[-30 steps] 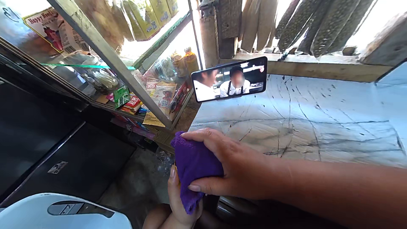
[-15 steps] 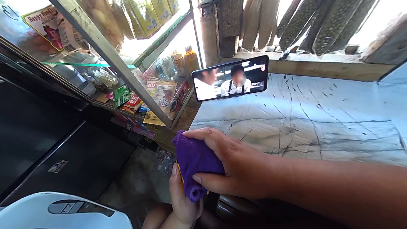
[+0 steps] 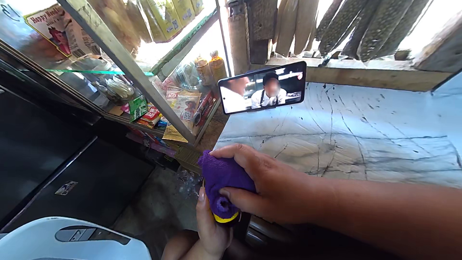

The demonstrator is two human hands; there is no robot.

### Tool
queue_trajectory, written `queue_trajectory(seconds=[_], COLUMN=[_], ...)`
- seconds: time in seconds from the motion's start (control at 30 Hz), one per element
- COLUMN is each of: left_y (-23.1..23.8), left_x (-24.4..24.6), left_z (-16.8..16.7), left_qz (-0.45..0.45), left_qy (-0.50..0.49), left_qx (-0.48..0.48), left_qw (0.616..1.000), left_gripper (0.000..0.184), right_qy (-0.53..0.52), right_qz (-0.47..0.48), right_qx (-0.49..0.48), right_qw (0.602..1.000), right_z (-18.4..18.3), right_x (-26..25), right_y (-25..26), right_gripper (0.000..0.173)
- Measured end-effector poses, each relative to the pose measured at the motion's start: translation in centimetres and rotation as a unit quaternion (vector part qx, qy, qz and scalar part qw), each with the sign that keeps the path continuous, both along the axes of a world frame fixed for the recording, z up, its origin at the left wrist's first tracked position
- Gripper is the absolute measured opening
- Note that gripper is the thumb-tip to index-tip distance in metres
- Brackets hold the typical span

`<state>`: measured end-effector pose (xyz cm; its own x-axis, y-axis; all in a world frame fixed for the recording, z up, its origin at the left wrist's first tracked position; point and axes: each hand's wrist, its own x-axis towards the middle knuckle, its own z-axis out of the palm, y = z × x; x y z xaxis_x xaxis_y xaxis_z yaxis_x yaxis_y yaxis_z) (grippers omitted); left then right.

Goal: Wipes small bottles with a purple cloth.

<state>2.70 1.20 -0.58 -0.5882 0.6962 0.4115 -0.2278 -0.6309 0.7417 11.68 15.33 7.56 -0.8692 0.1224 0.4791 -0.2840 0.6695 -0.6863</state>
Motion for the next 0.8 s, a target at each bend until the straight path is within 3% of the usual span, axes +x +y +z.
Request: queue_trajectory(seconds=[0.8], left_y=[0.03], left_x=[0.0], left_z=[-0.31], left_qz=[-0.019], left_qy=[-0.006], left_qx=[-0.006], left_qw=[1.0], left_gripper=[0.049], right_qy=[-0.025], right_qz=[-0.002], right_qx=[-0.017], right_qw=[1.0], right_z=[0.27], right_x=[0.05], right_y=[0.1], right_gripper=[0.046])
